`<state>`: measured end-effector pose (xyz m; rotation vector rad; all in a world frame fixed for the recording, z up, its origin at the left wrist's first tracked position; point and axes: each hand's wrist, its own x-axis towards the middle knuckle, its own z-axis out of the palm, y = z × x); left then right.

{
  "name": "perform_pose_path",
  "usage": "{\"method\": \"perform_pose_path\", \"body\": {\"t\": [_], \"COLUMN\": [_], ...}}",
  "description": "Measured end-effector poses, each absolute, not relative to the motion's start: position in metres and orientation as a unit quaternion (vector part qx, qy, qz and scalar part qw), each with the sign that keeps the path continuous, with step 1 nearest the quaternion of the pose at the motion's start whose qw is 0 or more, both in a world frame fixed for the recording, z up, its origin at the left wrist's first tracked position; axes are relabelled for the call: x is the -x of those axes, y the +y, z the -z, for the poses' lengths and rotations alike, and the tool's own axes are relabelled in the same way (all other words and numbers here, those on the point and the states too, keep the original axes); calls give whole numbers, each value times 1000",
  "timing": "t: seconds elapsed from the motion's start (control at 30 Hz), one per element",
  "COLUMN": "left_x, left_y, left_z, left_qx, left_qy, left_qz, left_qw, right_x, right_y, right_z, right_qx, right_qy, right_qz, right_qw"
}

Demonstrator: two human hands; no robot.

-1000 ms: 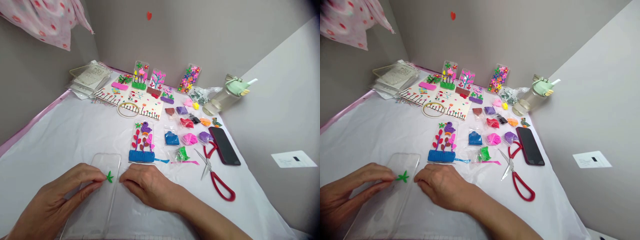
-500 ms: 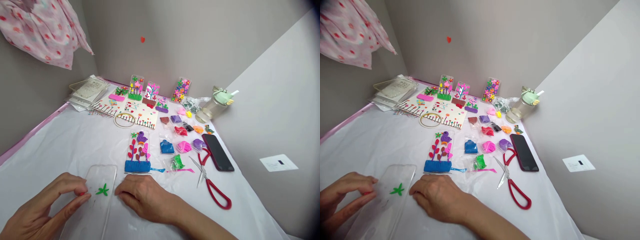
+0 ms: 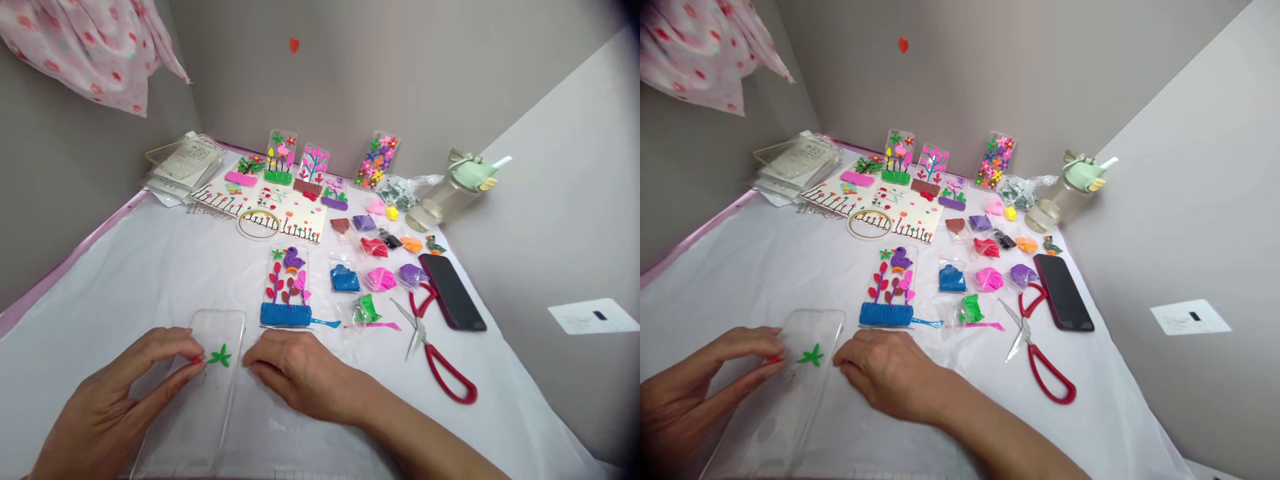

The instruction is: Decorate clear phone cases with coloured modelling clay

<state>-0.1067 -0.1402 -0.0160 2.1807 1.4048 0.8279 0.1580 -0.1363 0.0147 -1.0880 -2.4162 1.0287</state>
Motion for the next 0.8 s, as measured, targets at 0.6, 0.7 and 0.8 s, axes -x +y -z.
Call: {"method": "perform_pose_path", "body": {"t": [0.6,0.7,0.8], "left_x": [97,96,95], "left_y": [-130,-128,-128], "left_z": [13,11,12], "left_qx": [-826,-839,-843], "left_qy": [423,410,406], "left_qz": [-288,-284,-280], "left_qw": [236,218,214], "right_x": [-158,-158,-158], "right_y": [-137,-137,-137], "right_z": [-13,-13,-14], "right_qx": [381,384,382], "right_qy": [-834,-835,-835], "right_qz": [-366,-364,-363], "right_qw": [162,155,158]}}
